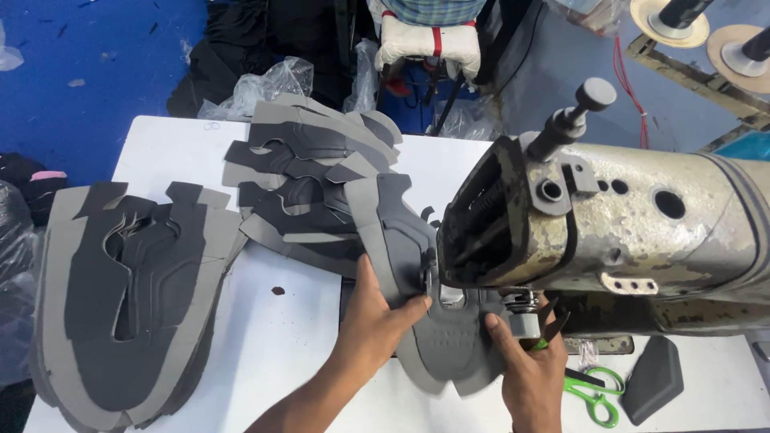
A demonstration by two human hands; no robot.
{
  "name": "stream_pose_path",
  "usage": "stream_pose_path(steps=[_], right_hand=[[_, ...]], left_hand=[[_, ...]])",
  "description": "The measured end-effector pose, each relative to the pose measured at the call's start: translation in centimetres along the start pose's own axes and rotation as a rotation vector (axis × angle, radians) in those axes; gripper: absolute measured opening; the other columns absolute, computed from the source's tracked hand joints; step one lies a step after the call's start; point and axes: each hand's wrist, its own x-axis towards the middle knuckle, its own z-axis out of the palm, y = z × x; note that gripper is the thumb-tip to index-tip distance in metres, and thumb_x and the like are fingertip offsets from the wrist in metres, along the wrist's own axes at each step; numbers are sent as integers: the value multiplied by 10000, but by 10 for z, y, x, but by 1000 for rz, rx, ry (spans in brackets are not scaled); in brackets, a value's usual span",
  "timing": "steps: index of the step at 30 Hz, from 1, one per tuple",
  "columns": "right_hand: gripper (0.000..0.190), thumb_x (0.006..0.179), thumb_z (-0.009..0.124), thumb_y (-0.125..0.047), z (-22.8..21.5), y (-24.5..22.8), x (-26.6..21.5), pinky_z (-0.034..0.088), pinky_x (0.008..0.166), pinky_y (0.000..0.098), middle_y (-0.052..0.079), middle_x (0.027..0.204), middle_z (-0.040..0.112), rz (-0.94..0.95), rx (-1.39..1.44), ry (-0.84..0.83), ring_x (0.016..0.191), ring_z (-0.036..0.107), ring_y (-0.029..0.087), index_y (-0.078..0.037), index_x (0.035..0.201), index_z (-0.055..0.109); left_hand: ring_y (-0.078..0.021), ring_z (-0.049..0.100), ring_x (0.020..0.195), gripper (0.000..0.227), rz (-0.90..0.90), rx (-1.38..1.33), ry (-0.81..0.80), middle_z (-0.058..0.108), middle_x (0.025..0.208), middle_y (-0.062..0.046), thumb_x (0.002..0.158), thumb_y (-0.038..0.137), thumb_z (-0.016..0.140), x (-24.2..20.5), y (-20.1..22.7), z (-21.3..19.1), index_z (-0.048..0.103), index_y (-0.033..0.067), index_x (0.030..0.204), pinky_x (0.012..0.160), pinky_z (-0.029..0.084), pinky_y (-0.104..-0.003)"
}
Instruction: Stitch various shoe upper components together using an industrial sewing machine.
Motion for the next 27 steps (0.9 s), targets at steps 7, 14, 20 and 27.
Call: stream_pose_path(steps=[7,14,20,27], right_hand=[[556,872,752,-45,5,0,-2,545,831,313,118,1128,691,-16,-37,-12,987,663,173,16,1385,547],[588,796,778,-60,3,8,-17,573,796,283,104,1106,722,-104,-133,-78,966,698,153,1,1333,546],[522,816,831,-66,-2,21,-20,422,477,267,107,791,707,14,-400,17,596,578,110,-4,1285,609],[658,789,784,-95,0,16,-19,372,435,231,54,787,729,30,-308,-64,540,518,63,-87,1412,570]], left_hand=[[-199,616,1161,648,-43,-44,-8,624,1261,-146,790,72,726,1,13,1,411,24,1354,995,511,-359],[-188,632,1169,614,-43,-34,-46,645,1263,-135,795,58,731,5,17,-3,434,22,1331,998,525,-353],[-172,629,1161,611,-32,14,-92,656,1254,-118,795,62,734,10,14,-9,448,41,1335,999,520,-342],[-163,648,1114,572,-34,47,-96,690,1197,-104,808,72,733,11,16,-11,480,43,1320,973,523,-325]])
